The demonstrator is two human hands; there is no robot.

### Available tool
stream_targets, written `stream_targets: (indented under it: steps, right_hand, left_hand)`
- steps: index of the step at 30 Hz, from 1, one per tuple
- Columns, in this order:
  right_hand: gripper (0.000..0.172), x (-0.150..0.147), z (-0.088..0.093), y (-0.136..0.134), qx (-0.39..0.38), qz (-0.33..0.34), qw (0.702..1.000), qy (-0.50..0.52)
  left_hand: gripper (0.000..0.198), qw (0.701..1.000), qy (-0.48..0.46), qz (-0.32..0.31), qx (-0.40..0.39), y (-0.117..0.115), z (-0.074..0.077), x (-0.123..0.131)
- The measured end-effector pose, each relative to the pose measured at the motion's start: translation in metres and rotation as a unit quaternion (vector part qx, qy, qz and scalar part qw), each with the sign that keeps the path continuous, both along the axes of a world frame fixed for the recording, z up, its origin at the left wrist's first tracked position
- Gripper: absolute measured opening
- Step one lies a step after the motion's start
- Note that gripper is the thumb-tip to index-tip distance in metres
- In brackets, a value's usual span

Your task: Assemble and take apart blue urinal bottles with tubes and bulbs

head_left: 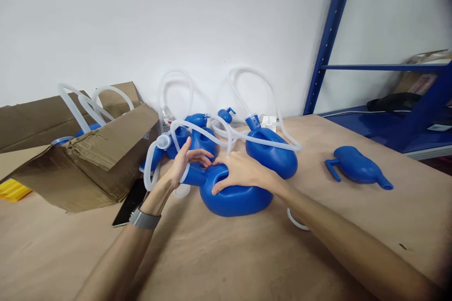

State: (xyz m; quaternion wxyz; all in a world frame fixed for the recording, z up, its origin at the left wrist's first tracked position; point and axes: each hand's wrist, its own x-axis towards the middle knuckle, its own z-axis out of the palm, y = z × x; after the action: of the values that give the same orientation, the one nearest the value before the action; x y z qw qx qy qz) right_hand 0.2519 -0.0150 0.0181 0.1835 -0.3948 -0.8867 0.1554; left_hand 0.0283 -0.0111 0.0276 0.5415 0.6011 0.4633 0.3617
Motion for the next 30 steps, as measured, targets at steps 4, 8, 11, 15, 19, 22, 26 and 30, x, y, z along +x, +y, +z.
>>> stream_targets:
  steps: [4, 8, 11, 15, 19, 22, 26, 30]
  right_hand:
    - [0.08, 0.002, -0.002, 0.002, 0.005, 0.017, 1.0, 0.014]
    - [0.077, 0.003, -0.004, 0.004, 0.014, 0.027, 0.999, 0.009]
    - [0.083, 0.003, -0.007, 0.0, 0.032, -0.004, 0.999, 0.001]
    - [0.083, 0.005, -0.013, -0.018, 0.116, -0.043, 0.992, 0.01]
    - [0.068, 0.033, -0.024, -0.05, 0.21, -0.107, 0.972, 0.011]
    - [0.063, 0.089, -0.035, -0.066, 0.216, -0.262, 0.94, 0.025]
    - [0.068, 0.185, -0.052, -0.071, 0.154, -0.505, 0.848, 0.038]
    - [0.059, 0.242, -0.071, -0.082, 0.058, -0.546, 0.816, 0.18]
  left_hand:
    - [0.084, 0.999, 0.051, -0.007, 0.018, 0.0, 0.002, 0.001]
    - [0.07, 0.997, 0.077, -0.008, 0.026, 0.002, 0.001, 0.0]
    - [0.055, 0.996, 0.083, 0.018, 0.026, 0.004, -0.002, -0.003]
    - [0.061, 0.992, 0.104, 0.062, 0.024, 0.009, -0.005, -0.008]
    - [0.052, 0.967, 0.196, 0.119, 0.116, 0.004, -0.001, -0.022]
    - [0.043, 0.926, 0.209, 0.231, 0.215, -0.019, 0.002, -0.031]
    - [0.035, 0.827, 0.206, 0.335, 0.401, -0.076, -0.008, -0.009]
    - [0.029, 0.831, 0.306, -0.035, 0.464, -0.118, -0.036, 0.055]
